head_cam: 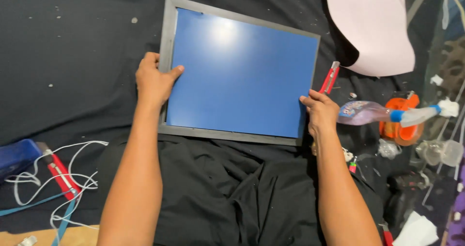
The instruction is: The person assembles a picture frame by placing a blue backing into a frame, wiping the surface, inserting a wooden backboard, and securing it with a brush. They then flip the frame to reveal the mirror and wipe the glass surface.
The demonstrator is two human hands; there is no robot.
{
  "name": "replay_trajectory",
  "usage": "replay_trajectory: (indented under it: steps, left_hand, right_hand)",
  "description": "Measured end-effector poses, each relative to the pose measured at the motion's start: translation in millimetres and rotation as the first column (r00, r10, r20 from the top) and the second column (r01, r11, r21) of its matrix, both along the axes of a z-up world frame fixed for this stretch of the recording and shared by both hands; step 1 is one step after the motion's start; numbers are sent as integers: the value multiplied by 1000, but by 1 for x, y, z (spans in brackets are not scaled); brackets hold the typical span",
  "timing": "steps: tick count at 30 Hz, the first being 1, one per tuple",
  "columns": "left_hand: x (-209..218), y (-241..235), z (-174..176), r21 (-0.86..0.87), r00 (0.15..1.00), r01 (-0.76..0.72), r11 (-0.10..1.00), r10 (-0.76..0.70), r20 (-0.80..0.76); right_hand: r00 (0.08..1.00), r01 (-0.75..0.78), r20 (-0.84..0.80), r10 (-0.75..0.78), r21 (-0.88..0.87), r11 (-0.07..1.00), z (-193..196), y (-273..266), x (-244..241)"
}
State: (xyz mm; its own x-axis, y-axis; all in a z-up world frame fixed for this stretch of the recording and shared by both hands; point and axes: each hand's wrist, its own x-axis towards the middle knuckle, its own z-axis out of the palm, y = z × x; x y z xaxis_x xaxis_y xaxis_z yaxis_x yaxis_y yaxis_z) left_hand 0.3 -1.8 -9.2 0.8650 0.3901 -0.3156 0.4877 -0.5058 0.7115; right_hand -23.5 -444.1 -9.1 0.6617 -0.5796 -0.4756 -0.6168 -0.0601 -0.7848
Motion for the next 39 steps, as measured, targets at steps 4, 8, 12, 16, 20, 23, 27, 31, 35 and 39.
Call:
replay_trajectory:
  steps: [4, 8, 12, 16, 20, 23, 27, 31, 35, 39]
  left_hand:
    - [-2, -3, -2, 135, 998, 13, 991, -21, 56]
    - [1, -5, 3, 179, 998, 13, 984, -25, 65]
    - [0, -8, 9, 87, 999, -37, 995, 36, 14]
    - [-3, -10, 20, 27, 999, -38, 999, 39, -19]
    - [-4, -11, 20, -6, 998, -18, 1000, 18, -56]
    - [-2, -10, 18, -11, 998, -9, 1000, 8, -65]
    - [-3, -11, 19, 0, 998, 15, 1000, -15, -59]
    - [-1, -7, 8, 11, 998, 18, 1000, -17, -58]
    - [5, -6, 17, 43, 999, -16, 999, 17, -33]
    - [1, -9, 23, 58, 995, -99, 993, 99, 11]
  right_hand:
    - [1000, -26, -5, 26, -21, 999, -6, -1, -5]
    - [1000, -22, -13, 22, -36, 999, 6, 8, -2]
    - [998, -38, -46, 35, -87, 995, 13, 14, -3]
    - [998, -31, -64, 25, -96, 995, 6, 9, -3]
    - [998, -33, -52, 28, -104, 994, -6, 4, -2]
    - [998, -46, -55, 40, -112, 993, 0, 9, -2]
    - [998, -45, -48, 41, -85, 995, 15, 19, -3]
    - [998, -65, -33, 62, -103, 993, 8, 17, -4]
    - [993, -118, -27, 115, -149, 982, -4, 4, -2]
    - [963, -259, -120, 241, -166, 952, 26, 5, -3]
